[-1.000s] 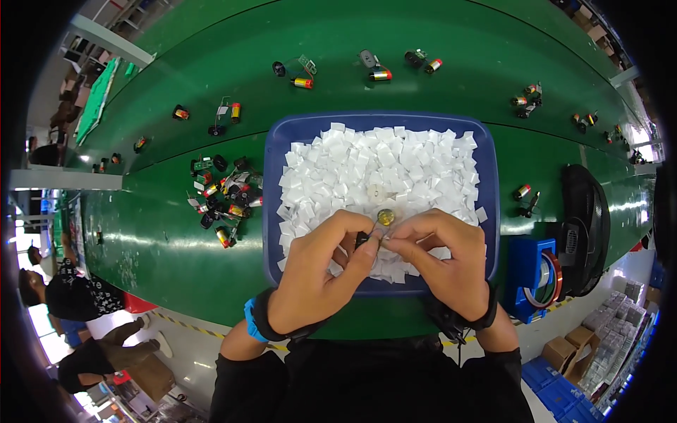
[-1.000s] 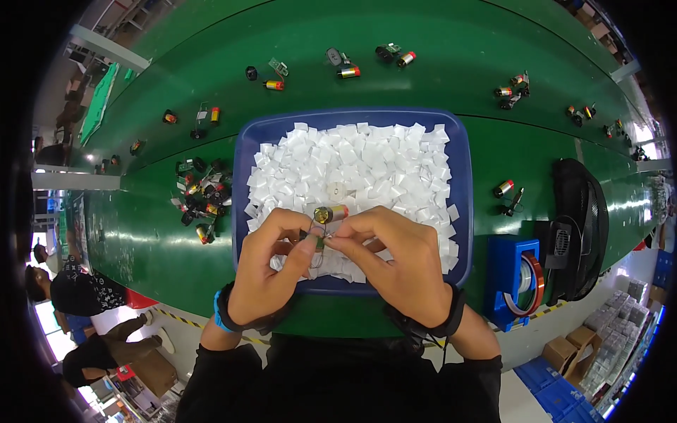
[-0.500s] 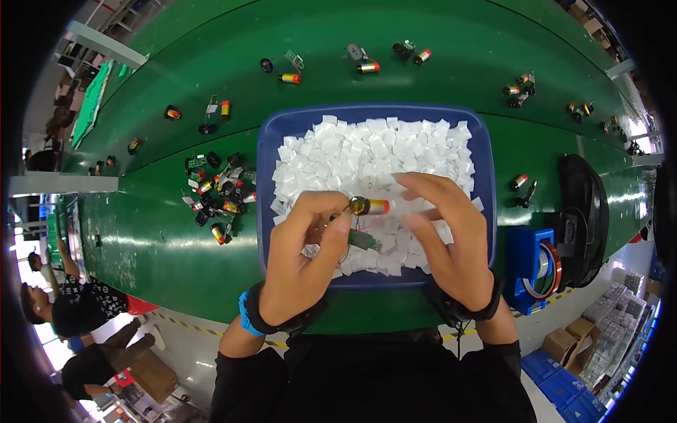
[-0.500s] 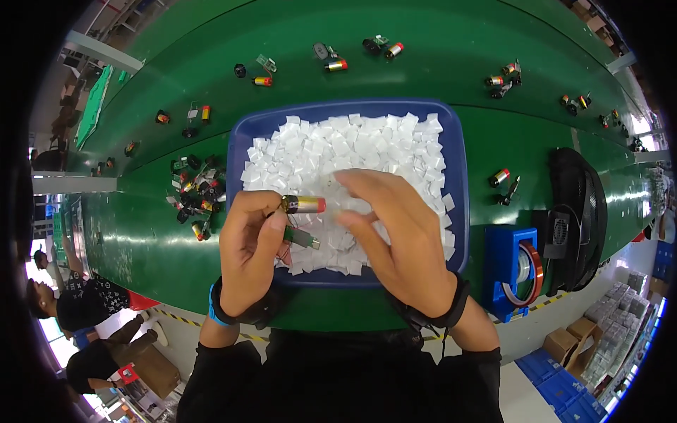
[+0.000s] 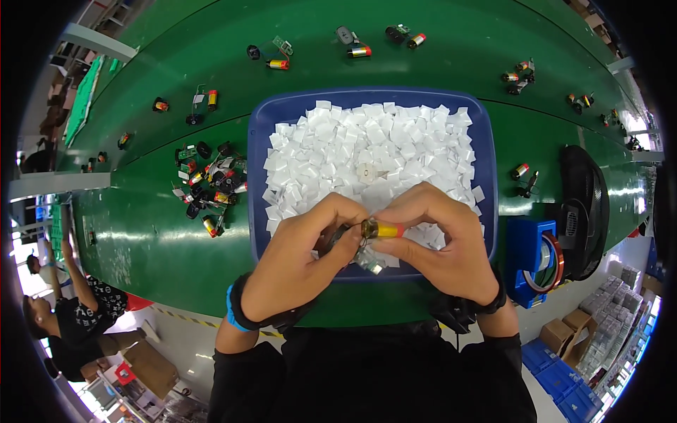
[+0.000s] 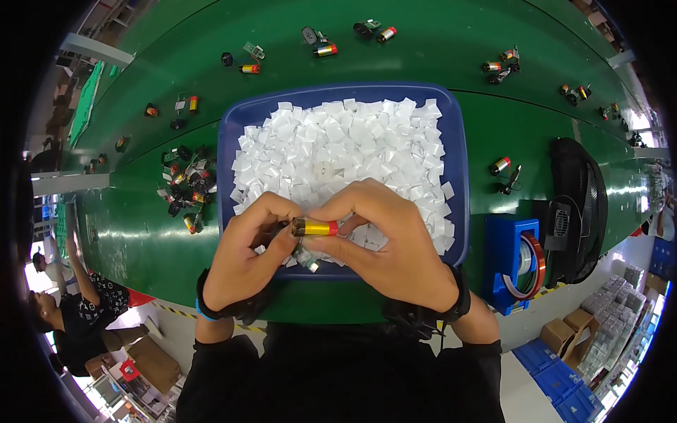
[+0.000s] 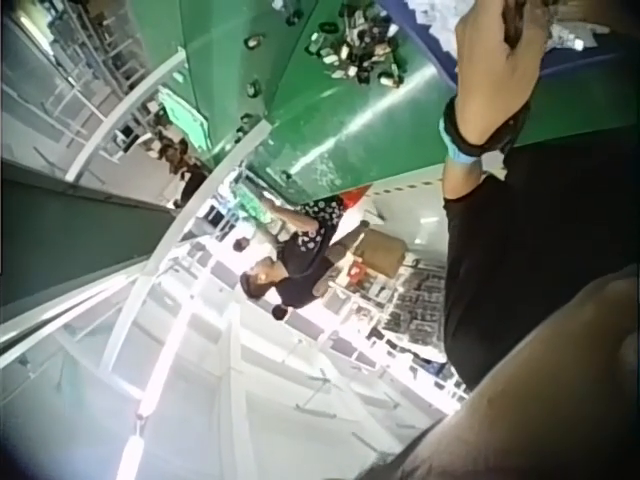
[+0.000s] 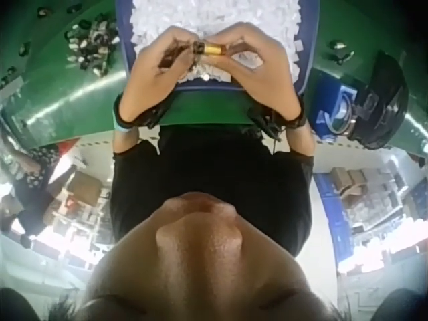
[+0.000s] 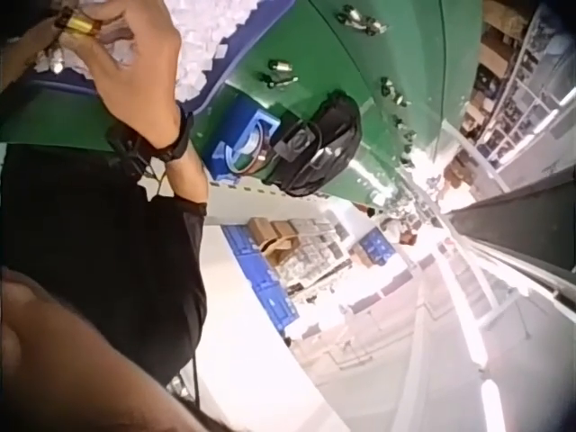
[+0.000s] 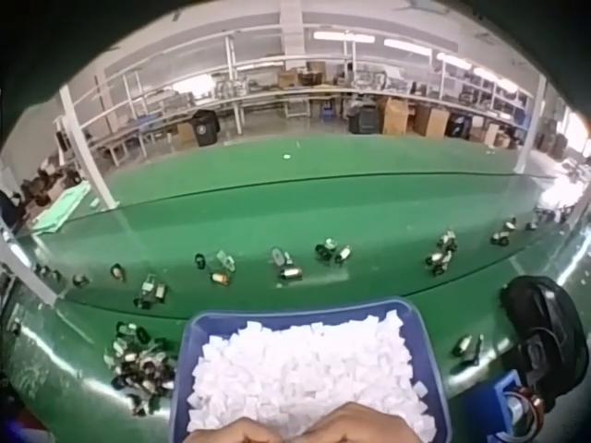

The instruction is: The person picks up a circuit board and a battery, connects them by hand, and places the assembly onto the green table. This process is repeated multiple times for additional circuit boards and batteries.

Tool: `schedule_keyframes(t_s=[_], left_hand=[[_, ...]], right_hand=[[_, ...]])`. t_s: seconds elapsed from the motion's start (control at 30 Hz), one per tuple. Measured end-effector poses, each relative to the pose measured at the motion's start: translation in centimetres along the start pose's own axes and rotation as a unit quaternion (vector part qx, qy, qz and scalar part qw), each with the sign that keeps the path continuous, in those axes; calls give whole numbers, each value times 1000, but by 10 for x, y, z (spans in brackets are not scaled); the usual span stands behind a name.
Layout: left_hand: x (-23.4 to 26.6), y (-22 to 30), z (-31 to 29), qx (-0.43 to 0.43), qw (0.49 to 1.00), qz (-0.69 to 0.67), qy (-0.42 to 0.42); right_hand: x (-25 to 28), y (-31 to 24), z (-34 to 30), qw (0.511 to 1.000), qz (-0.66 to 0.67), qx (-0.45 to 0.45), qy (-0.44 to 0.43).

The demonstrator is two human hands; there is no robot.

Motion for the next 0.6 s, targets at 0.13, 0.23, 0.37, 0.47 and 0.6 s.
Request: schedule_keyframes(t_s=[0.13, 0.23, 0.37, 0.47, 0.6], left_hand=[[-2, -6, -3, 17, 999, -34, -24], [1, -4, -5, -17, 999, 28, -8], [4, 2, -4, 7, 999, -15, -42], [0, -2, -4, 38, 994, -89, -51], [6, 3, -3, 19, 998, 27, -47]], right_hand=[[-3, -1, 1, 1000, 14, -6, -12], [-7, 0, 1, 1000, 13, -6, -12], [1, 4, 1, 1000, 27, -11, 10], [8, -2, 2, 1000, -8, 16, 19], [5, -26, 2, 988, -129, 87, 8]])
Point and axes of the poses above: each hand's wrist, its own z-axis towards the middle knuckle, its own x-axis out of the back of the hand, y = z × x, the point moved 9 cm from there along z, towards the middle knuckle, and after that the axes turned 5 degrees about -y, right-handed, at the moved point
